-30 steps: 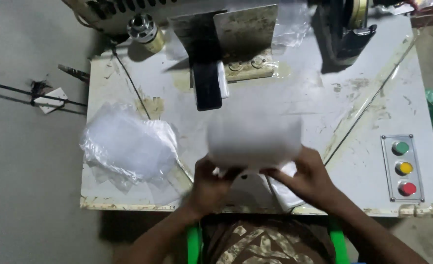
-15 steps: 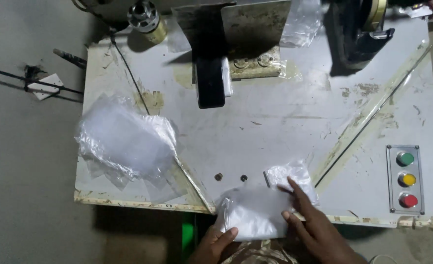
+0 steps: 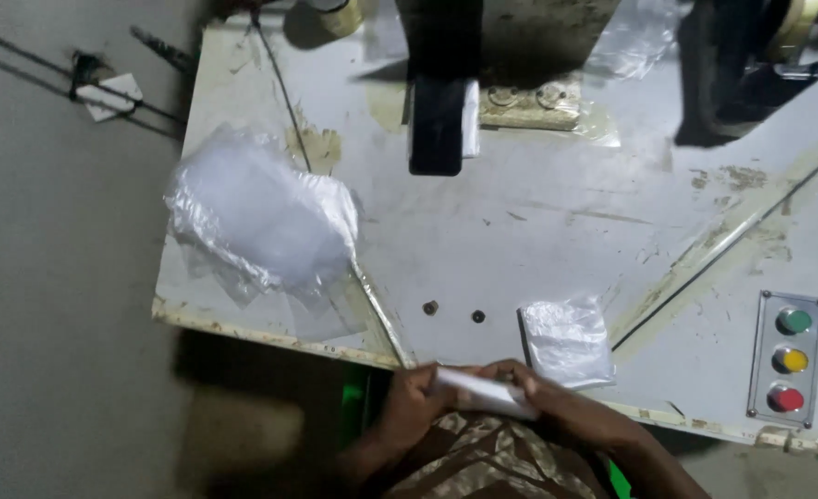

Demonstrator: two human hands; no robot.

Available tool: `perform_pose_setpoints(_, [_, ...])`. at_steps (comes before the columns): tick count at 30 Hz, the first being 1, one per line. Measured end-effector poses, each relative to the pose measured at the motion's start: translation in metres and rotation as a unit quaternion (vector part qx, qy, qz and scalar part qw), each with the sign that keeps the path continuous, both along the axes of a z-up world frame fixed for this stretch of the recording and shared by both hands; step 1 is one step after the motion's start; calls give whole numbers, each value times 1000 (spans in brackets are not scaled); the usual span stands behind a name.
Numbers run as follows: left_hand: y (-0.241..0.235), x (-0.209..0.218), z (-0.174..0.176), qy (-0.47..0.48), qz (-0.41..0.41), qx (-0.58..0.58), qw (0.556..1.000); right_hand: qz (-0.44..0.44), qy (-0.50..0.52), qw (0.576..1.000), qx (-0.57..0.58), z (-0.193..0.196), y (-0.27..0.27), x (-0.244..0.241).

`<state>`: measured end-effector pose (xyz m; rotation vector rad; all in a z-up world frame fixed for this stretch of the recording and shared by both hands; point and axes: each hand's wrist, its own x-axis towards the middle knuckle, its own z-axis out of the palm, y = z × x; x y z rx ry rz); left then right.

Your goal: Folding clear plastic bags and inserting small white cards into them on a workbench.

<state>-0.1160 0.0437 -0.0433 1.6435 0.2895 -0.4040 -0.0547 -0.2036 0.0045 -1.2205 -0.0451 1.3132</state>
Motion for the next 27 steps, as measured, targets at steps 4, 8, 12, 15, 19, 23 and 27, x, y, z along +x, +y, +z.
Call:
perform_pose_setpoints(4, [-9, 48, 26, -66, 36, 89, 993, -293, 36, 947, -128, -12, 31, -8])
perform_pose_setpoints(8, [-18, 76, 63, -193, 74, -86, 975, -227, -230, 897, -301, -14, 20, 8])
perform_pose_setpoints(12, [-35, 77, 44, 46, 142, -378, 914, -372, -252, 833, -322, -7, 28, 4])
perform_pose_setpoints(15, [-37, 78, 44, -14, 184, -490, 852, -330, -314, 868, -197, 21, 50, 15])
perform_pose_setpoints(19, [-21, 84, 48, -125, 78, -453, 879, -319, -266, 876, -245, -36, 41, 20])
perform_pose_setpoints(23, [94, 117, 80, -254, 3, -114, 960, -396, -78, 884, -236, 45, 69, 27])
perform_pose_setpoints(27, [186, 138, 44, -235, 139, 331, 903, -362, -233, 845, -318, 24, 13, 39])
